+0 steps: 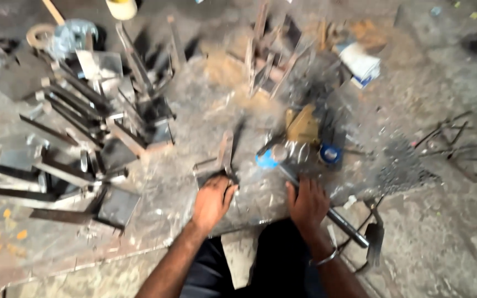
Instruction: Handling and hammering metal brackets on a workbench in a workshop.
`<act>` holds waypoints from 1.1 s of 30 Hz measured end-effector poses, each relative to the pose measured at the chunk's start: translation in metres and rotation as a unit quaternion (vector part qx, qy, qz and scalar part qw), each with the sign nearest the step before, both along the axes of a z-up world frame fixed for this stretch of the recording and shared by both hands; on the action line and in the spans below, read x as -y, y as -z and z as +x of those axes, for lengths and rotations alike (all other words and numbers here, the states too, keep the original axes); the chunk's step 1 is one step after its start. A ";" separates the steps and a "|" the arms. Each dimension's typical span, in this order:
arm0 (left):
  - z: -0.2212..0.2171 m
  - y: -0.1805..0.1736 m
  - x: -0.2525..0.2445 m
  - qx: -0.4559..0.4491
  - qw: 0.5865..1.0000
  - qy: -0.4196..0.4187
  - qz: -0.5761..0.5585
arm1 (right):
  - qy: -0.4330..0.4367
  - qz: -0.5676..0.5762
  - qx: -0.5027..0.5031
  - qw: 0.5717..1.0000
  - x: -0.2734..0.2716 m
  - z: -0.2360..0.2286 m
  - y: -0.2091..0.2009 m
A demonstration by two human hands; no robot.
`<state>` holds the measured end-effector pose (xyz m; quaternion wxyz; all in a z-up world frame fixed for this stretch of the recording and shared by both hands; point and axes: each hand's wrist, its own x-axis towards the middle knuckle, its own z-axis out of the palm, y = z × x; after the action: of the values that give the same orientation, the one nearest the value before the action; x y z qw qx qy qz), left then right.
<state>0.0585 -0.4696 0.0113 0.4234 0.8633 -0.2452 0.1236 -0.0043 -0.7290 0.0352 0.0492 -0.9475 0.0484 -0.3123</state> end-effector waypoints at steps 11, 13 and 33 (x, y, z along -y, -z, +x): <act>-0.004 -0.004 0.000 -0.028 1.000 -0.004 0.002 | 0.024 0.029 -0.012 0.999 -0.005 -0.005 -0.008; -0.005 -0.005 0.000 -0.040 0.999 -0.014 0.010 | 0.028 0.038 -0.019 0.999 -0.005 -0.006 -0.009; 0.008 0.027 0.006 -0.045 0.998 -0.046 0.022 | 0.012 0.098 -0.028 0.995 0.005 -0.010 -0.010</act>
<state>0.0660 -0.4752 -0.0154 0.4088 0.8875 -0.1882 0.0987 -0.0148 -0.7338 0.0448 0.1367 -0.9457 0.0919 -0.2803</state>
